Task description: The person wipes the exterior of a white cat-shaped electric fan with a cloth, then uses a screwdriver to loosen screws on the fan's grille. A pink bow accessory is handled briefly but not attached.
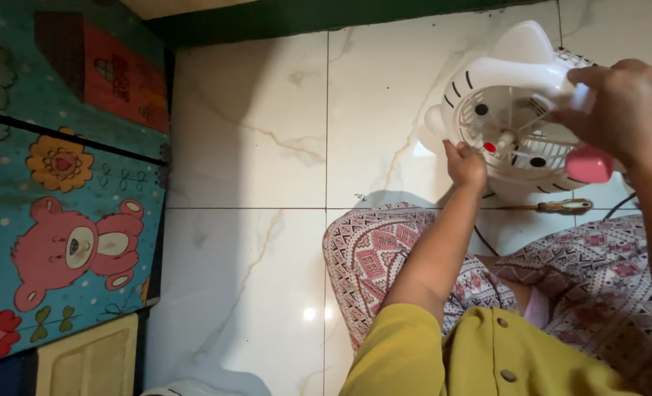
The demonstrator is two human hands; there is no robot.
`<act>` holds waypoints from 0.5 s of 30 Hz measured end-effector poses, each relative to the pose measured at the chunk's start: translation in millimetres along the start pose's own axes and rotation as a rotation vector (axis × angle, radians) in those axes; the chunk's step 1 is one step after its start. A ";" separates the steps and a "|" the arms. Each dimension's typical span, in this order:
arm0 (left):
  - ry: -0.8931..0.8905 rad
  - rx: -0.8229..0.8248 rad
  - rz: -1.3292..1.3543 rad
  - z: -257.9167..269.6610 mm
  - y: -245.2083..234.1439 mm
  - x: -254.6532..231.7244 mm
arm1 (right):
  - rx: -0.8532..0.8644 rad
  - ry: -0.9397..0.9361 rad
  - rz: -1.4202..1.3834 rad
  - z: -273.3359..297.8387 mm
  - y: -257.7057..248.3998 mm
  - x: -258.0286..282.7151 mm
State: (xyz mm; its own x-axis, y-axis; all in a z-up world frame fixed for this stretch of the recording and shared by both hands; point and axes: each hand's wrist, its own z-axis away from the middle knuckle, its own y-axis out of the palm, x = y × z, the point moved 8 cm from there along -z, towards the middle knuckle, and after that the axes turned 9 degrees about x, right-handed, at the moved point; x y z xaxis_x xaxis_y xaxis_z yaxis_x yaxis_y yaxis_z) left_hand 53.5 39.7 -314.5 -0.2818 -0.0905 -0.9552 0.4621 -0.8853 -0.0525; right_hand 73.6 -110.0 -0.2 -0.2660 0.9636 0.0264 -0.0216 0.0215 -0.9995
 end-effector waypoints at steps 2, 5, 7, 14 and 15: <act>-0.057 -0.013 0.021 2.6 1.0 5.3 | -0.067 -0.030 0.039 4.8 -16.7 13.4; -0.164 0.012 -0.001 4.5 0.3 10.5 | -0.111 -0.032 0.103 15.2 -37.8 29.1; -0.203 0.047 0.029 4.9 3.9 15.1 | -0.132 -0.038 0.143 19.3 -49.9 39.3; -0.237 0.125 -0.371 -10.4 12.7 38.6 | -0.066 -0.039 0.117 16.1 -49.9 52.6; -0.233 0.126 -0.331 -10.7 11.5 38.4 | -0.081 -0.049 0.114 16.6 -47.8 52.1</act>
State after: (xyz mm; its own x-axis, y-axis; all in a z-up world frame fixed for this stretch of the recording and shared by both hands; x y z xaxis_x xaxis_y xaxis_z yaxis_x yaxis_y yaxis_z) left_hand 56.9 30.9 -354.8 -0.5869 0.1198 -0.8007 0.2122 -0.9317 -0.2949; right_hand 44.8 -65.2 49.2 -0.3089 0.9469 -0.0891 0.0892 -0.0644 -0.9939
